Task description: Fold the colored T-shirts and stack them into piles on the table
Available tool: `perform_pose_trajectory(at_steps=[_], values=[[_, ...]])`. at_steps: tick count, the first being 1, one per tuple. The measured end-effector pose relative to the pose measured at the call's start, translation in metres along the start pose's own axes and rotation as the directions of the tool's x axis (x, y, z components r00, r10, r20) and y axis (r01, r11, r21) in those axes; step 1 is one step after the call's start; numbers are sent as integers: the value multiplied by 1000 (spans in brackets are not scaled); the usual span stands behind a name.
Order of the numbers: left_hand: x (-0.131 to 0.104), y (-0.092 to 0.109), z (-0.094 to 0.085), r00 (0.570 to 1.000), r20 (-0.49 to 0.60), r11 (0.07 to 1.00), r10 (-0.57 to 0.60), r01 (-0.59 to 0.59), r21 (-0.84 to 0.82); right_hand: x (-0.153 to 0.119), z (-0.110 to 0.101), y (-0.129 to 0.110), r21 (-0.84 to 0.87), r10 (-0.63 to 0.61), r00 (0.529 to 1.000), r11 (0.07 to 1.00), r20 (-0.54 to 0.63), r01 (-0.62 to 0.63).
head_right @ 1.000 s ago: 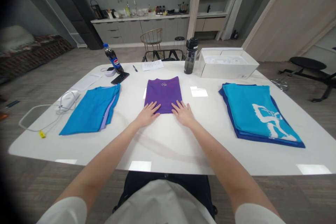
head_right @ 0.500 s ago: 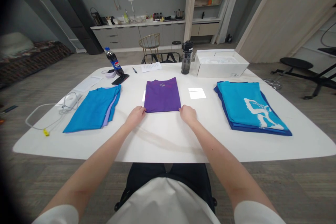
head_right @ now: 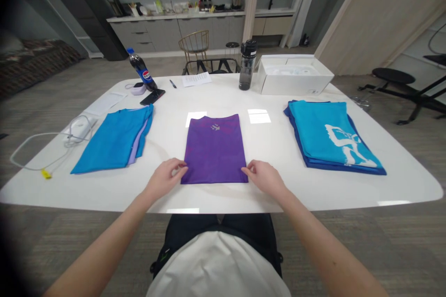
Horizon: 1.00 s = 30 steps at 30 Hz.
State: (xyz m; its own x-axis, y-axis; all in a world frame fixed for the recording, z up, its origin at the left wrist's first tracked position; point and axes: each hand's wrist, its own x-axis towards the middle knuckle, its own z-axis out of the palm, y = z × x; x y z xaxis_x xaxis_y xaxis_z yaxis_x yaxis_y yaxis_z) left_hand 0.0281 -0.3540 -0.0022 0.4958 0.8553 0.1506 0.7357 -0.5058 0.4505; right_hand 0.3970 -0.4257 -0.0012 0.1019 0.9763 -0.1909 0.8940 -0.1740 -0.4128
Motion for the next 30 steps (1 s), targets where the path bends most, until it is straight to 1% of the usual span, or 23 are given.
perform_pose_trajectory(at_steps=[1,3,5,6,8,10,12,14,16,18,20,22,23,26,28,30], values=[[16,-5,1,995,-47,996,-84,83,-31,16,-3,0,26,13,999,1000,-40,-12],[57,-16,4,967,-101,972,-234,228,-64,57,-9,-2,73,38,993,997,-116,-30],[101,-27,7,932,-99,936,-350,344,-73,101,-14,-6,101,71,983,993,-169,-54],[123,-31,8,918,-88,922,-387,382,-70,123,-17,-9,112,94,978,991,-184,-74],[162,-39,10,897,-52,899,-439,438,-30,161,-21,-16,124,134,976,986,-169,-114],[192,-48,13,882,-9,882,-471,471,22,190,-24,-24,112,171,977,981,-130,-157],[215,-58,16,876,24,874,-481,477,94,210,-27,-30,75,207,973,977,-100,-200],[232,-69,18,883,59,875,-466,451,176,223,-28,-35,29,233,969,972,-75,-232],[244,-79,20,882,130,880,-452,418,226,231,-27,-37,-2,248,967,969,-50,-249],[252,-86,22,868,199,881,-456,407,243,237,-26,-37,-6,252,967,968,-28,-252],[257,-88,24,851,235,873,-470,409,265,239,-24,-37,5,244,969,970,-20,-244],[257,-83,26,844,243,865,-478,404,298,240,-22,-36,17,231,973,973,-27,-231],[255,-79,26,851,232,864,-471,392,316,239,-20,-35,20,222,974,975,-41,-221],[243,-64,28,910,134,882,-392,330,337,231,-14,-32,41,172,973,985,-151,-168],[231,-55,27,934,54,906,-354,329,266,220,-11,-28,97,124,960,990,-250,-102],[218,-47,26,939,-9,933,-343,342,110,204,-11,-23,176,70,939,984,-337,-11]])
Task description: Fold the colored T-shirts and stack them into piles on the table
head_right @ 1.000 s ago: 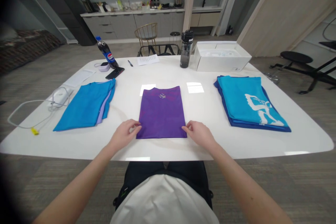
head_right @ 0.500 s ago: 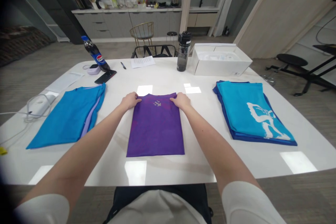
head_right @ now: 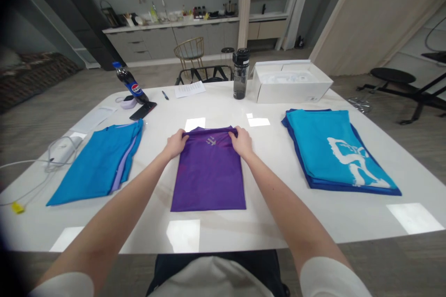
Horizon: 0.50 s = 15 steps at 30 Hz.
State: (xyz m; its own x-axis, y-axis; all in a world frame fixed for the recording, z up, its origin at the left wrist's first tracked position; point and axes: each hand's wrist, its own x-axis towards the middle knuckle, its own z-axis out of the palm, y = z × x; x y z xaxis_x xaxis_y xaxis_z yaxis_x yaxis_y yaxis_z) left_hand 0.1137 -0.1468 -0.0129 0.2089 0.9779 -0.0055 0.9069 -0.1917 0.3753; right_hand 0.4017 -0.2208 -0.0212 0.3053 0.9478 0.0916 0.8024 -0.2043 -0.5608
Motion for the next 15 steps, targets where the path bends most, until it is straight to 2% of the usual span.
perform_pose_trajectory(at_steps=[2,4,7,11,15], values=[[-14,5,-5,996,-80,983,31,-45,-180,-19,-12,5,94,-70,994,993,-81,78],[-29,14,-12,979,-182,937,87,-143,-318,-43,-30,8,160,-128,977,975,-168,155],[-55,40,-29,941,-295,847,169,-291,-445,-85,-64,11,248,-166,936,936,-310,248],[-94,91,-55,920,-310,701,238,-384,-601,-142,-114,18,362,-112,883,883,-455,299],[-128,156,-77,906,-311,563,286,-422,-711,-186,-171,38,384,-20,812,875,-583,296]])
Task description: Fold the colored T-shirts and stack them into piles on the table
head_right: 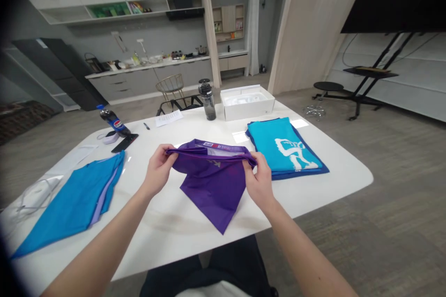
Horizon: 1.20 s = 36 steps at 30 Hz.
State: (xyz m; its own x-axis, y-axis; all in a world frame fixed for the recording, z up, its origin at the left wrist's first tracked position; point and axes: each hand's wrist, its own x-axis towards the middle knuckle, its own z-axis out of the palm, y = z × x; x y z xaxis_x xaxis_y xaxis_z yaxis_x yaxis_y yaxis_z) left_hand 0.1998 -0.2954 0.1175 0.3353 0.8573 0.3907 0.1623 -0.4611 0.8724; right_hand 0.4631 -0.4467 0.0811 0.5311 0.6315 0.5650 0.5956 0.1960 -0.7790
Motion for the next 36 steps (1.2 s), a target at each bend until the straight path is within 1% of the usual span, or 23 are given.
perform_pose_trajectory(at_steps=[2,4,6,8,9,10,12,13,14,15,16,18,19,20,21,22,24,26,27,30,32,34,36], values=[[5,32,24,999,15,995,49,-47,-88,15,-37,-4,-26,-30,996,999,-84,28],[16,62,51,995,38,977,96,-87,-192,44,-75,-7,-72,-63,984,996,-164,52],[35,86,84,989,69,944,134,-106,-312,88,-110,-5,-134,-102,966,988,-238,72],[64,98,122,982,106,902,155,-97,-422,141,-137,3,-215,-144,966,972,-217,96],[81,98,143,979,133,884,154,-76,-460,167,-146,12,-271,-158,969,957,-188,103],[99,93,166,977,160,874,142,-48,-484,192,-151,25,-335,-156,974,937,-163,94],[136,71,213,974,215,879,70,42,-474,234,-150,62,-455,-73,989,890,-126,8],[151,54,237,971,239,897,0,106,-430,249,-145,85,-502,-12,996,864,-87,-34],[164,35,259,961,261,921,-90,180,-345,258,-137,111,-548,63,997,833,-49,-79],[173,15,279,942,272,942,-196,258,-214,262,-127,137,-590,149,988,796,-29,-138],[178,-6,296,919,274,946,-285,316,-76,262,-117,162,-628,261,965,750,-8,-208],[177,-44,321,893,265,926,-364,378,-2,249,-98,205,-697,485,874,633,19,-336],[171,-60,329,887,256,921,-383,389,31,239,-90,220,-726,542,840,589,28,-355],[164,-73,335,894,245,926,-376,370,71,228,-84,231,-753,552,833,567,45,-335],[156,-84,338,906,235,936,-351,332,118,217,-78,238,-775,538,840,559,69,-294],[148,-93,340,921,233,946,-311,278,163,207,-74,241,-793,502,860,559,92,-242],[132,-106,337,943,241,962,-230,182,206,191,-67,238,-816,397,908,565,136,-125],[120,-113,329,946,250,972,-208,170,165,178,-60,227,-814,291,937,581,194,-12],[114,-116,323,944,250,973,-216,186,140,172,-56,220,-801,253,938,597,235,39],[98,-120,303,932,257,967,-255,239,92,156,-40,197,-727,197,906,669,375,155],[87,-120,286,925,272,964,-266,255,78,145,-25,181,-666,157,881,716,447,210],[75,-118,265,924,279,965,-261,249,77,134,-6,165,-594,108,854,762,509,258],[62,-117,238,937,260,972,-233,216,92,122,15,149,-511,79,818,813,570,278]])
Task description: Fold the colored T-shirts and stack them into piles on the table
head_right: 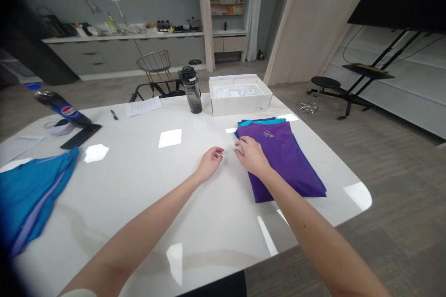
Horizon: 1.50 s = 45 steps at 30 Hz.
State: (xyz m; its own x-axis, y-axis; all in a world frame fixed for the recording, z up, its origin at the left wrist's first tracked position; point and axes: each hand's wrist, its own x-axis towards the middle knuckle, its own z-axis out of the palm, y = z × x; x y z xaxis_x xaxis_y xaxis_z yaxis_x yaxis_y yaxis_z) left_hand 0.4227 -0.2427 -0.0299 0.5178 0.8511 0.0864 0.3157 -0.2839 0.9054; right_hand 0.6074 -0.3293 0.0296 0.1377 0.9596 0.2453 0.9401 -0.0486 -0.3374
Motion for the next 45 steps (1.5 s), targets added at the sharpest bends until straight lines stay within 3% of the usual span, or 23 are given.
perform_pose_trajectory(at_steps=[4,8,11,15,18,20,23,25,28,31,37,41,45], values=[[-46,-22,-62,992,-120,999,25,-20,43,0,38,-59,229,-103,984,971,148,67],[-92,-62,-135,949,-310,993,-65,93,74,-1,91,-131,358,-196,932,930,306,78],[-121,-88,-194,904,-420,982,-85,147,118,0,126,-196,320,-267,918,932,292,169],[-154,-106,-283,860,-507,936,-53,219,274,11,160,-283,287,-374,891,910,256,300],[-174,-116,-358,815,-579,804,-11,352,480,25,180,-338,272,-419,871,896,255,351],[-186,-128,-408,761,-648,670,8,477,569,36,192,-366,267,-433,863,891,259,367],[-204,-153,-470,659,-751,494,-47,669,556,52,210,-399,285,-446,852,884,273,372],[-216,-170,-499,603,-788,413,-121,753,513,58,220,-416,307,-451,846,879,284,366],[-228,-189,-520,599,-781,383,-178,773,505,58,231,-434,340,-469,836,865,285,370],[-233,-194,-526,615,-768,453,-180,745,490,50,234,-444,380,-512,819,833,258,401],[-239,-187,-529,582,-808,602,-95,680,419,34,227,-444,453,-553,800,789,232,414],[-244,-166,-523,536,-844,672,-3,627,395,29,219,-435,488,-552,808,773,205,405],[-236,-118,-498,500,-860,776,100,503,382,28,210,-417,527,-524,835,764,168,373]])
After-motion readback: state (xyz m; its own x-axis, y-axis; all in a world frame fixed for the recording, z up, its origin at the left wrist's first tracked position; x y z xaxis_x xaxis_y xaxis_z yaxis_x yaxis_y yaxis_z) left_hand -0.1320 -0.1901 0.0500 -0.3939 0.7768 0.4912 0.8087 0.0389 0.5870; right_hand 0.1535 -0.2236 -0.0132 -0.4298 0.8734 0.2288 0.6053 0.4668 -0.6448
